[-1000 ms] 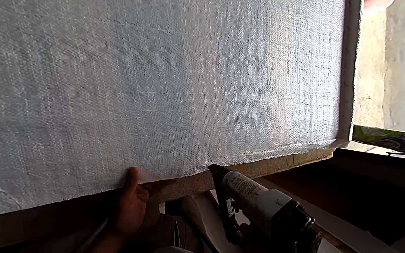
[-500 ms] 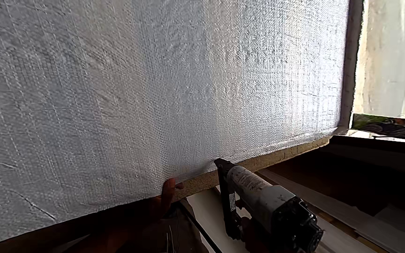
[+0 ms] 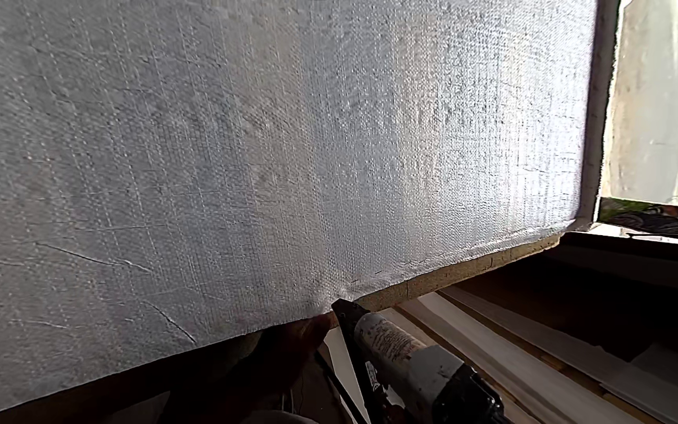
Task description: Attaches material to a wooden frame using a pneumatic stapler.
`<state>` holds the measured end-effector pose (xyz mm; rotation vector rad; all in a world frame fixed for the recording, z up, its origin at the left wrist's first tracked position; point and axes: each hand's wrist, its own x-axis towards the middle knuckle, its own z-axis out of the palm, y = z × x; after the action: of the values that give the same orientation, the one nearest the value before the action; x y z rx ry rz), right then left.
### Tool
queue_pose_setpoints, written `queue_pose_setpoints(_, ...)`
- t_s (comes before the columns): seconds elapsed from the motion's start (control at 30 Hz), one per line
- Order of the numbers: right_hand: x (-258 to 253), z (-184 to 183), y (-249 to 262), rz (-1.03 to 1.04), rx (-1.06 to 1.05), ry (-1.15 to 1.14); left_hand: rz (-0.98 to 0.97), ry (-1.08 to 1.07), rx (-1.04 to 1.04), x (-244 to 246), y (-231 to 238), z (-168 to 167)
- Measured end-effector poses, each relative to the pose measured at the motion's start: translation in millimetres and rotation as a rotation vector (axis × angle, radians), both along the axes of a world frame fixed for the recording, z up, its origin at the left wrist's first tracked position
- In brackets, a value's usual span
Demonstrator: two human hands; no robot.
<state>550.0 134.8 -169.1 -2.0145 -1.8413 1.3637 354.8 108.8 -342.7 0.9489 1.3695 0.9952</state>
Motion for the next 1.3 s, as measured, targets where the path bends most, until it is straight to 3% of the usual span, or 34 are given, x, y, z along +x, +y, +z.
queue_pose_setpoints(0.1, 1.8, 1.6, -9.6, -0.014, 0.085, -0.05, 0.402, -0.428, -0.099, -26.4, -26.5, 15.2)
queue_pose_setpoints(0.13, -1.0, 0.9, -7.4, -0.038, 0.098, -0.055, 0.47, -0.451, -0.082, -31.8, -29.7, 19.3)
queue_pose_setpoints(0.23, -15.9, -3.9, -1.9, -0.057, 0.158, -0.116, 0.415, -0.245, 0.028, -33.2, -40.9, 15.1)
queue_pose_setpoints(0.33, -33.3, -9.5, -0.4, -0.023, 0.206, -0.156, 0.284, -0.021, 0.136, -39.0, -50.2, -19.2)
queue_pose_setpoints(0.43, -41.8, -8.1, -8.2, 0.001, 0.222, -0.122, 0.232, 0.07, 0.244, -45.1, -45.8, -40.8)
queue_pose_setpoints(0.57, -62.0, -7.6, -12.3, 0.07, 0.239, -0.068, 0.203, 0.141, 0.233, -55.0, -30.6, -15.5)
queue_pose_setpoints(0.7, -74.9, -9.0, -16.1, 0.118, 0.238, -0.004, 0.172, 0.318, 0.3, -54.7, -42.3, -48.2)
queue_pose_setpoints(0.83, -98.1, -11.6, -26.9, 0.158, 0.223, -0.034, 0.182, 0.505, 0.303, -56.7, -41.7, -40.6)
queue_pose_setpoints(0.9, -104.0, -7.6, -35.5, 0.153, 0.191, -0.008, 0.076, 0.403, 0.175, -65.3, -46.5, -27.0)
queue_pose_setpoints(0.97, -104.9, -0.8, -45.8, 0.108, 0.131, 0.037, 0.031, 0.107, -0.036, -85.2, -53.4, -7.5)
queue_pose_setpoints(1.1, -110.9, 3.3, -65.0, -0.022, 0.165, 0.016, 0.351, -0.412, -0.109, -142.2, -91.1, 7.2)
queue_pose_setpoints(1.17, -121.9, 2.3, -62.8, -0.066, 0.188, -0.016, 0.405, -0.338, -0.088, -160.6, -100.1, 15.6)
queue_pose_setpoints(1.3, -147.4, -11.7, -66.0, -0.083, 0.204, -0.077, 0.255, -0.038, 0.048, -166.0, -111.7, 11.3)
